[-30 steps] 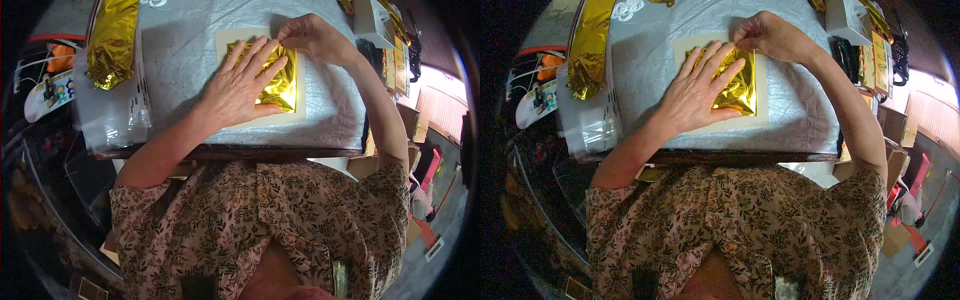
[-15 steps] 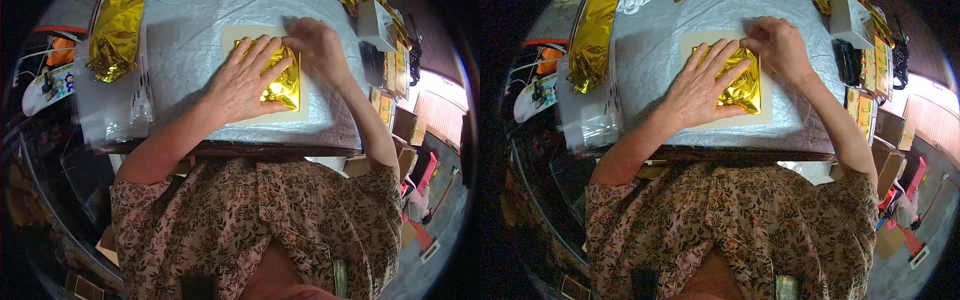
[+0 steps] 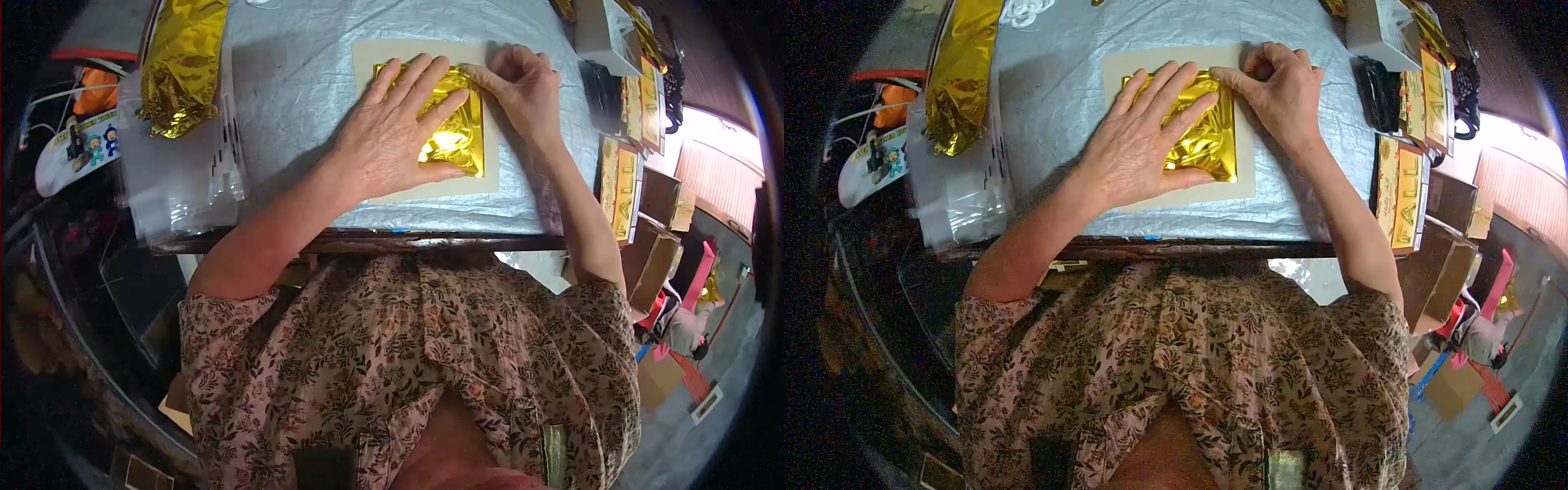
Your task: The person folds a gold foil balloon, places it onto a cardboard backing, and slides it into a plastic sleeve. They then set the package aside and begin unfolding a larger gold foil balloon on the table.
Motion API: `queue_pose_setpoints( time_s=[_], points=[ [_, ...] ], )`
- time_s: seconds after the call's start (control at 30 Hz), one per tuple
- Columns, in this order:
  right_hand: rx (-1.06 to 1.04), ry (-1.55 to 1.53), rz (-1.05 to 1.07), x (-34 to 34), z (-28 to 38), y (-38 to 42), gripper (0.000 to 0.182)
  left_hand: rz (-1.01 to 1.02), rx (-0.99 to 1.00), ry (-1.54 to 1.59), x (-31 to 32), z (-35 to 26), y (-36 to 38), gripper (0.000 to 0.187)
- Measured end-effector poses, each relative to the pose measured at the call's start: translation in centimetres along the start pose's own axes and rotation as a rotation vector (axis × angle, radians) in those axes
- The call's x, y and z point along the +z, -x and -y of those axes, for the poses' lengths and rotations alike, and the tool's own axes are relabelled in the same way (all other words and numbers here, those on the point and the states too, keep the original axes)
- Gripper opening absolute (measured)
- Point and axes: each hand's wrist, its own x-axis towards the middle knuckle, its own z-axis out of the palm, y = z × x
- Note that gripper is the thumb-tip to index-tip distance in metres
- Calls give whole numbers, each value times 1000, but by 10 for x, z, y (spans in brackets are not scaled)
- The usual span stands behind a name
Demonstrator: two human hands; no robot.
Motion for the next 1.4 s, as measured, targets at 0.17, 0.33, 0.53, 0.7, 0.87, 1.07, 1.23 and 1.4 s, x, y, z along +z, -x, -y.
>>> queue_pose_setpoints(
  time_s=[0.17,0.33,0.53,0.7,0.87,1.07,1.23,1.4],
  points=[
    [7,-338,17,-6,1,4,18,-13,8,-11,-2,1,1,95],
    [-10,-362,76,-21,-6,20,15,-12,33,-57,-6,-2,-3,91],
    [128,112,-326,-113,-71,-6,21,17,27,-58,-9,-4,-4,92],
    [-8,217,-462,-141,-106,-77,18,55,33,-65,-10,-5,-6,95],
    [329,419,39,-128,-138,-109,19,44,15,-40,-8,-4,-5,94],
    [61,350,-47,-138,-142,-115,14,165,-39,-60,-6,-2,-4,99],
    [-112,263,-197,-157,-129,-111,14,199,-62,-30,-7,-3,-6,97],
    [-380,421,-174,-177,-142,-101,12,198,-87,33,-9,-2,-8,100]
  ],
)
